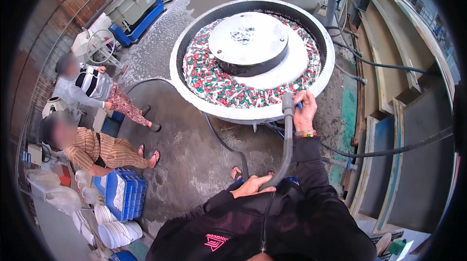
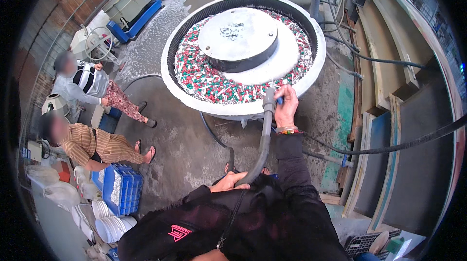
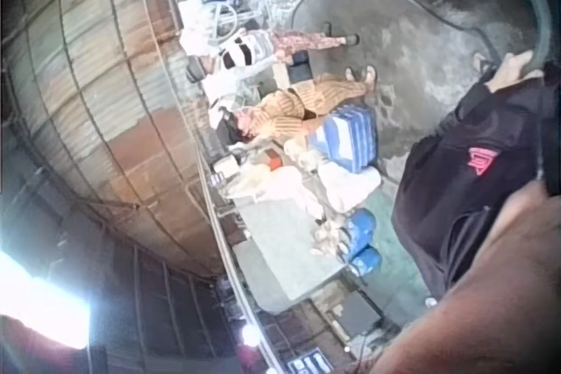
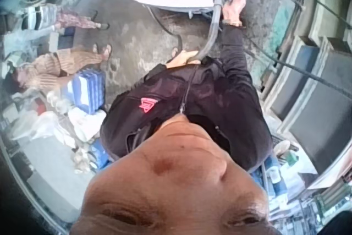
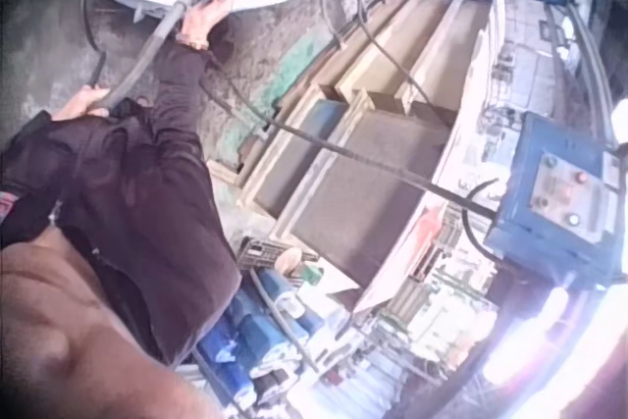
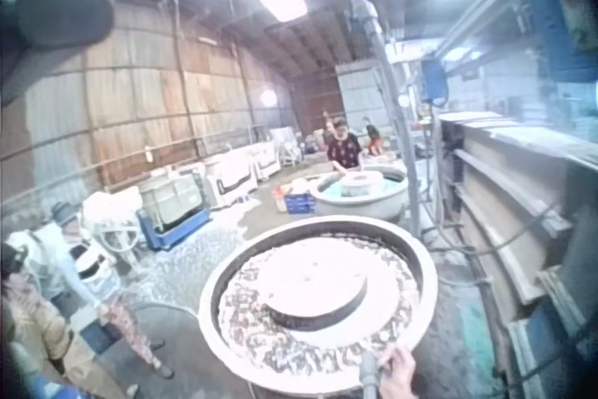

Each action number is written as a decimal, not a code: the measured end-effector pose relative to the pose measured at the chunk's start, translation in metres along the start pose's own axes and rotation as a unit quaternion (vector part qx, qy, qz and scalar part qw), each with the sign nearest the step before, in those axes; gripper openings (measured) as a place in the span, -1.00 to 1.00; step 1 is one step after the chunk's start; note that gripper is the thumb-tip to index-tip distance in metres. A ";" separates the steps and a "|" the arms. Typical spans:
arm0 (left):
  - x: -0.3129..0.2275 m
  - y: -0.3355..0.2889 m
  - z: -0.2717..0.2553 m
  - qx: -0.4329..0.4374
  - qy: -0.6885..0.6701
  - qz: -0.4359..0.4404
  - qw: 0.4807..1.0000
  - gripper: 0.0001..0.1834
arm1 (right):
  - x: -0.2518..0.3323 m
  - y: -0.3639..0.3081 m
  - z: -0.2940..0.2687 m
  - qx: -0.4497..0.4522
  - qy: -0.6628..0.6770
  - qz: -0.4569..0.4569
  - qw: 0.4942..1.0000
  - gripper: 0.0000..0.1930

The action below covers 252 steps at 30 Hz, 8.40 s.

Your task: The person sprays water from a hose into a large vibratory finishing bowl filled with multicolored ceramic media while several people stand nearby and observe.

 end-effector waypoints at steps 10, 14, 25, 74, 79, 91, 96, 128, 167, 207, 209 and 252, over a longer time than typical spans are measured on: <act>-0.002 0.008 0.015 -0.013 0.030 -0.032 0.999 -0.71 | 0.004 0.004 -0.019 0.016 -0.025 0.028 0.999 -0.69; -0.007 0.014 0.016 -0.046 0.027 -0.013 0.998 -0.71 | 0.000 0.010 -0.023 -0.016 -0.052 0.032 0.998 -0.69; -0.005 0.017 0.011 -0.136 0.127 0.015 0.982 -0.66 | 0.030 0.009 -0.024 0.046 -0.101 0.017 0.994 -0.59; 0.002 0.026 0.025 -0.308 0.089 -0.004 0.947 -0.74 | -0.004 -0.148 -0.281 -0.182 -0.187 0.324 0.909 -0.72; 0.012 0.029 0.035 -0.256 0.127 -0.018 0.958 -0.69 | 0.024 -0.031 -0.060 0.018 -0.177 0.314 0.933 -0.13; 0.007 0.007 0.036 -0.193 0.067 -0.010 0.979 -0.71 | 0.013 -0.015 -0.009 0.114 -0.054 0.378 0.917 -0.68; 0.005 0.002 0.039 -0.182 0.021 0.002 0.983 -0.71 | 0.026 -0.015 -0.013 0.213 -0.065 0.393 0.892 -0.64; -0.018 0.057 0.023 -0.275 0.009 0.030 0.961 -0.79 | 0.078 -0.171 -0.239 -0.246 -0.134 0.275 0.920 -0.38; 0.020 -0.080 -0.118 -0.235 -0.066 -0.087 0.966 -0.81 | -0.126 -0.236 -0.227 -0.127 -0.437 0.469 0.757 -0.64; 0.028 -0.090 -0.142 -0.143 -0.011 0.029 0.989 -0.74 | -0.135 -0.264 -0.207 -0.100 -0.541 0.462 0.696 -0.69; 0.027 -0.090 -0.144 -0.142 -0.021 0.012 0.990 -0.76 | -0.142 -0.258 -0.203 -0.125 -0.502 0.469 0.716 -0.68; 0.041 -0.096 -0.153 -0.124 0.013 0.045 0.991 -0.57 | -0.142 -0.276 -0.195 -0.192 -0.481 0.485 0.704 -0.80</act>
Point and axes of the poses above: each hand's wrist, its own y-axis towards the middle knuckle, its own z-axis out of the palm, x = y × z, the point moved 4 cm from there along y, towards the middle knuckle
